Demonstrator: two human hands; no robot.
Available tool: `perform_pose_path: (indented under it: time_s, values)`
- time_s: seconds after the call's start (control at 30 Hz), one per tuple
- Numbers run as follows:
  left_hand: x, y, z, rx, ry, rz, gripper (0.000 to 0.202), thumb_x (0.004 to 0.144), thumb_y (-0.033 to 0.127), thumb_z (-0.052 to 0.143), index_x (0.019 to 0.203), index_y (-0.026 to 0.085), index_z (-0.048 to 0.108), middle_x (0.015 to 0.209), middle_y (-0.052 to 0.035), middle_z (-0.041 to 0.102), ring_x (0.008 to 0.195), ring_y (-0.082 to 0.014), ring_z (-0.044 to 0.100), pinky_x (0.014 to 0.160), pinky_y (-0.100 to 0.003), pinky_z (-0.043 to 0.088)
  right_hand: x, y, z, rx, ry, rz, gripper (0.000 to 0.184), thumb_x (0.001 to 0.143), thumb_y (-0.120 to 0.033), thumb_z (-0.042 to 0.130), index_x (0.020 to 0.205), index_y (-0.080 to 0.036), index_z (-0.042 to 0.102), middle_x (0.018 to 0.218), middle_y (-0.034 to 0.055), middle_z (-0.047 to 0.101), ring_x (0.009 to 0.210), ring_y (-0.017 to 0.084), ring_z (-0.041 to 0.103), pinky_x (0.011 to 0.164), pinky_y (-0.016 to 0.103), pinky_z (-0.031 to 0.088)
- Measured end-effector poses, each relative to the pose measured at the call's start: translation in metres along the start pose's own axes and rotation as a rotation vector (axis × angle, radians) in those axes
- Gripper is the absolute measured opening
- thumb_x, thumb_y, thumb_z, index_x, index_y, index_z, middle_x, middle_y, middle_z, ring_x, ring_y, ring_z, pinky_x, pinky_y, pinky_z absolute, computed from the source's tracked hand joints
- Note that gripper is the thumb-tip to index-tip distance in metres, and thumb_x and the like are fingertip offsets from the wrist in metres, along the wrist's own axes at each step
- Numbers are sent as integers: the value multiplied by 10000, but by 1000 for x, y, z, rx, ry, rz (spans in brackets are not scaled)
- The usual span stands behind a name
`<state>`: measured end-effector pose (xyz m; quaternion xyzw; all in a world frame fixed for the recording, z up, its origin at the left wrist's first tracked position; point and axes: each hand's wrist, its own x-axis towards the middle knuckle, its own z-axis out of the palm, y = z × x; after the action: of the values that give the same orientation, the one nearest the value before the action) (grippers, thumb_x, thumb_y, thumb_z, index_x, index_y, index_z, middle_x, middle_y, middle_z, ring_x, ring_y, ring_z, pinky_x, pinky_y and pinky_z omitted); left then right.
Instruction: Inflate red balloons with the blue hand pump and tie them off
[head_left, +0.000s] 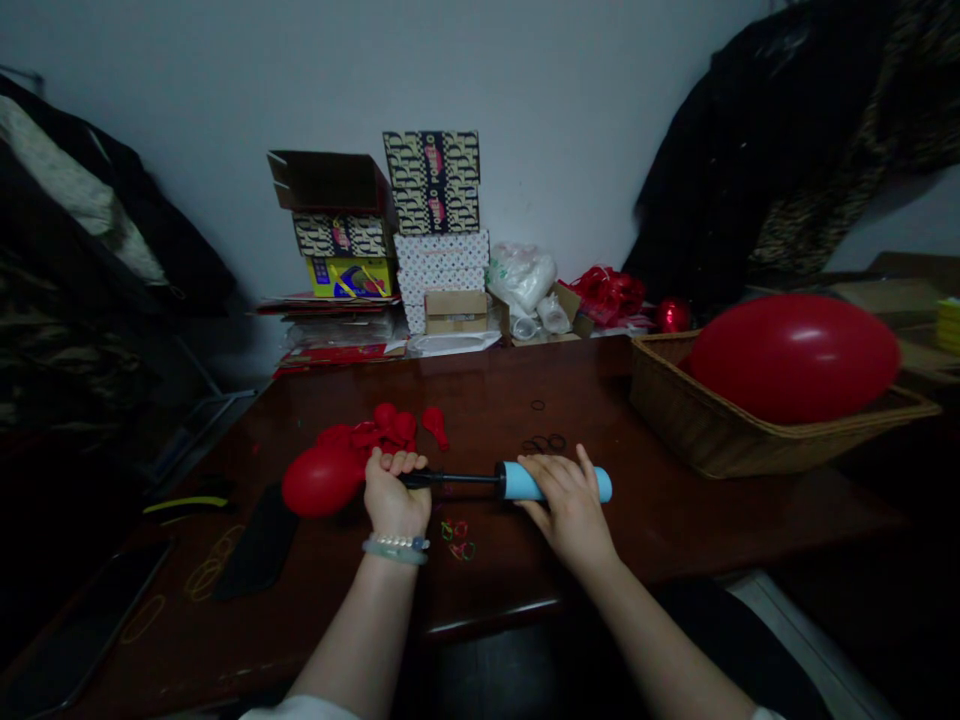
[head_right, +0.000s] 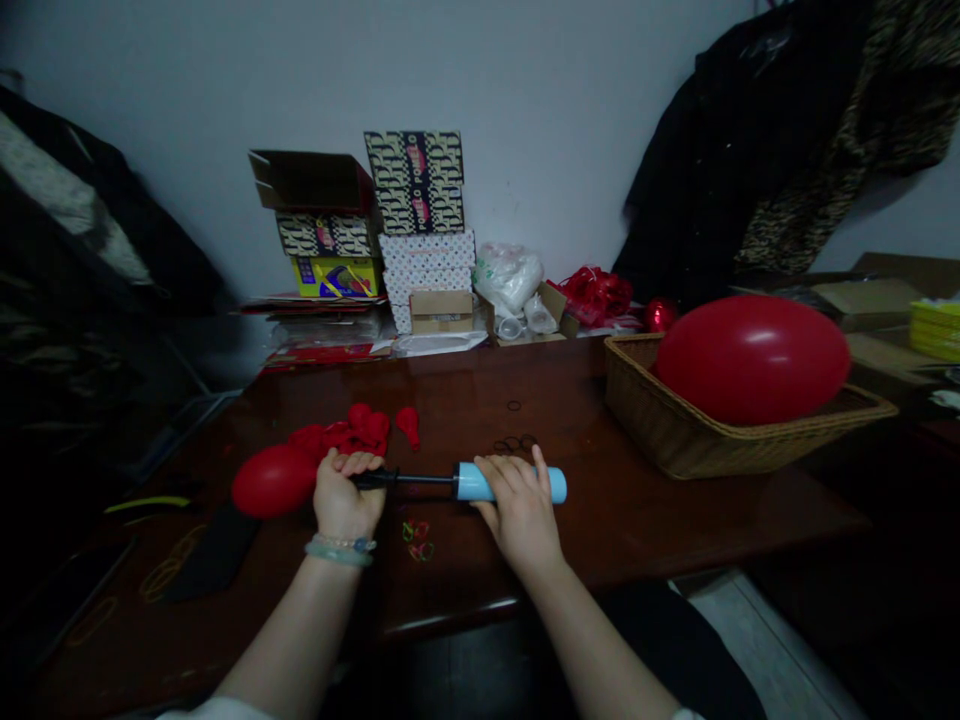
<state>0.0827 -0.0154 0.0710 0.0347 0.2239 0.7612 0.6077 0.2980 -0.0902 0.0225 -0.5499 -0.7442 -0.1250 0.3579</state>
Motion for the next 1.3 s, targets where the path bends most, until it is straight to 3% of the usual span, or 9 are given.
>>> perform_pose_path:
  time_s: [0.63,0.87,1.1,1.3]
  values:
    - [-30,-48,-10,103,-23,-98,354,917,275,490,616,195,322,501,75,290,441,-78,348,517,-242,376,-5,-26,5,9,-15,57,369,886,-309,565,1252,-260,559,1124,46,652,1048,220,573,1124,541,218]
    - [-19,-24,4,148,52,-6,323,906,218,440,615,201,299,472,85,258,396,-72,294,458,-232,318,2,-30,8,69,-20,51,407,879,-335,587,1272,-244,533,1151,57,646,1082,229,560,1128,558,194]
    - [4,8,6,112,82,23,282,866,144,399,621,204,274,453,89,251,366,-65,292,440,-225,297,4,-14,3,17,-19,39,441,862,-340,609,1287,-263,520,1160,41,641,1085,230,550,1129,578,184]
    - [3,8,6,100,44,44,283,853,139,425,619,203,277,459,92,256,365,-60,289,433,-215,292,-1,-14,4,16,8,56,431,863,-321,596,1281,-244,524,1158,49,644,1071,232,556,1126,565,211]
